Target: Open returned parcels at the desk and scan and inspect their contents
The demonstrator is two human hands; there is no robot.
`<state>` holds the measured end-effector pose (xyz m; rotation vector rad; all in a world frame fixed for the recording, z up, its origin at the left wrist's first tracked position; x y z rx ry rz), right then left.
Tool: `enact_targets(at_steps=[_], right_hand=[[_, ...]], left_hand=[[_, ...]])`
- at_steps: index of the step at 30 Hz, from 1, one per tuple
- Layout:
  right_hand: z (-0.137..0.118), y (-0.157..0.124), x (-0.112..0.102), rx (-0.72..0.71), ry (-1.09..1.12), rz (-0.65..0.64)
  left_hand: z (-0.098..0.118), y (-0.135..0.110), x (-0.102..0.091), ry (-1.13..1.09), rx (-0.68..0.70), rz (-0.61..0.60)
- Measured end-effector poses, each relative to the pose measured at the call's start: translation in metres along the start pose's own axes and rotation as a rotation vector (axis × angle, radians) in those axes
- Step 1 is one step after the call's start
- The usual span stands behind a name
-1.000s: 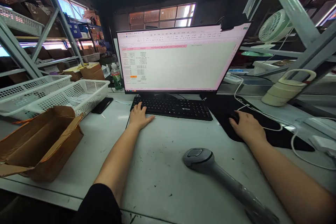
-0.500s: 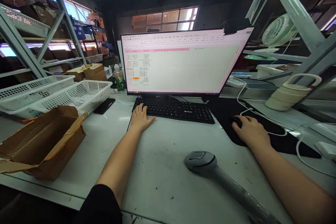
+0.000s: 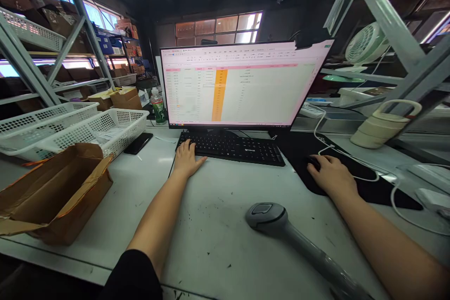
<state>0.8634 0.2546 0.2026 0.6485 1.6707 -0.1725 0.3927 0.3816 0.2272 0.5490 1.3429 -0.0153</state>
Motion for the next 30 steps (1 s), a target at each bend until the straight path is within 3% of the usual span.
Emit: enact_targets(at_steps=[10, 24, 30], right_hand=[[-0.003, -0.006, -0.004, 0.001, 0.013, -0.014], [-0.001, -0.003, 0.000, -0.015, 0.005, -0.017], [-0.003, -0.007, -0.006, 0.002, 0.035, 0.003]], left_hand=[[-0.001, 0.000, -0.001, -0.018, 0.001, 0.029], [0.008, -0.002, -0.001, 0.055, 0.049, -0.057], [0.010, -0.006, -0.009, 0.067, 0.058, 0.053]])
Point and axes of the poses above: each hand's wrist, its own y-axis towards the middle knuckle, its own x-axis out of the palm, z = x × y, the point moved 10 cm from there along y, towards the middle knuckle, and after that the axes turned 13 degrees about -z, right-handed, at the moved point
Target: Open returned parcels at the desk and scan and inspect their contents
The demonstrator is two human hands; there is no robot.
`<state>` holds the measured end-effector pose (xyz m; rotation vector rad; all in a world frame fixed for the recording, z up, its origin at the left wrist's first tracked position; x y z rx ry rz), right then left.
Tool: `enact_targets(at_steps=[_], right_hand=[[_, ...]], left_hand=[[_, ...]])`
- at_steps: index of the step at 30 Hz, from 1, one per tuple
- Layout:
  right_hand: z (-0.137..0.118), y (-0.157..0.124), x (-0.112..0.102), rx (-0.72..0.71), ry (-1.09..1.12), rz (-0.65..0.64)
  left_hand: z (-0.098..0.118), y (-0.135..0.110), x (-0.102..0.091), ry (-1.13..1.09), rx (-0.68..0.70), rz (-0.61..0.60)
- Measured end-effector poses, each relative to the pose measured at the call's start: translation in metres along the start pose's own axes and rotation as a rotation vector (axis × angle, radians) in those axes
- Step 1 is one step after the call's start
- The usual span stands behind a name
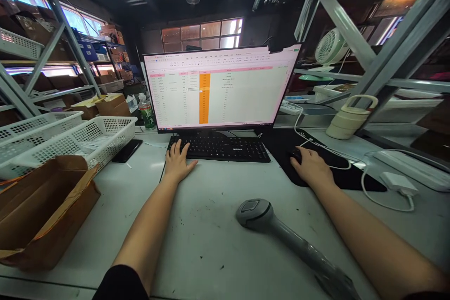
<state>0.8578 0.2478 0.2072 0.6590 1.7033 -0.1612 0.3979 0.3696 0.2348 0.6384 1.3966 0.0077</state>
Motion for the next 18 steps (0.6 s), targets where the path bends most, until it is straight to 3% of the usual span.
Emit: enact_targets(at_steps=[12, 18], right_hand=[[0.011, 0.012, 0.008, -0.039, -0.009, 0.095], [0.015, 0.016, 0.012, -0.033, -0.013, 0.078]], left_hand=[[0.001, 0.000, 0.002, -0.037, 0.019, -0.035], [0.001, 0.000, 0.002, -0.040, 0.017, -0.042]])
Point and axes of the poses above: each hand's wrist, its own y-axis towards the middle knuckle, its own x-axis out of the palm, z = x × y, the point moved 10 cm from there along y, towards the middle knuckle, and after that the axes turned 13 degrees about -z, right-handed, at the moved point
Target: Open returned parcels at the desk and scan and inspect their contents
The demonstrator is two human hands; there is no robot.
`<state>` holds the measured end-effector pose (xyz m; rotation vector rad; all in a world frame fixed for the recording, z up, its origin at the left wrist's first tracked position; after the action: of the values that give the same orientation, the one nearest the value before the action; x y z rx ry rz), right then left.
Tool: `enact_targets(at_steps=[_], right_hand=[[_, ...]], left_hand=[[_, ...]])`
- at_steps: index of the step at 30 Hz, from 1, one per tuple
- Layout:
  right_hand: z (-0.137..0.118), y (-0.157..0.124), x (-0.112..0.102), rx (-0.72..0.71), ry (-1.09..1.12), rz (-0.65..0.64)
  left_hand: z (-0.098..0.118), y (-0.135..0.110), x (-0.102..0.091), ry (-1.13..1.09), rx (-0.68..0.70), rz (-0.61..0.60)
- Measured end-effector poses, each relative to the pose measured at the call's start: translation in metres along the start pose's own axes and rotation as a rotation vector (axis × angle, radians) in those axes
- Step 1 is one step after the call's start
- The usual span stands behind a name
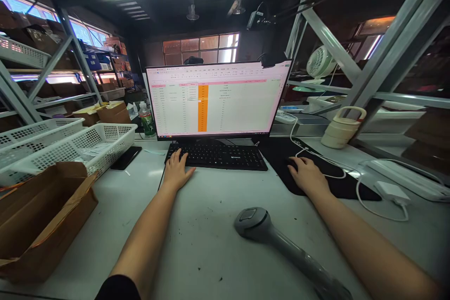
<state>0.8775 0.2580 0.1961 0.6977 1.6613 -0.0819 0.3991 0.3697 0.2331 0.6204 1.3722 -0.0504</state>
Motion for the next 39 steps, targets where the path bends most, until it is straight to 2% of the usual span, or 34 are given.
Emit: enact_targets(at_steps=[18, 39], right_hand=[[-0.0021, -0.0018, -0.0018, 0.016, -0.013, -0.013], [-0.0055, -0.0029, -0.0041, -0.022, -0.053, 0.029]], left_hand=[[-0.0027, 0.0022, 0.0055, -0.004, 0.012, 0.000], [-0.0008, 0.0009, 0.0035, 0.004, 0.015, 0.009]])
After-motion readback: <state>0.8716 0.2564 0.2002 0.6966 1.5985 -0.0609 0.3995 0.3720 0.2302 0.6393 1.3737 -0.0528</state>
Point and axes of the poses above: each hand's wrist, its own y-axis towards the middle knuckle, its own x-axis out of the palm, z = x × y, the point moved 10 cm from there along y, towards the middle knuckle, and after that the axes turned 13 degrees about -z, right-handed, at the moved point
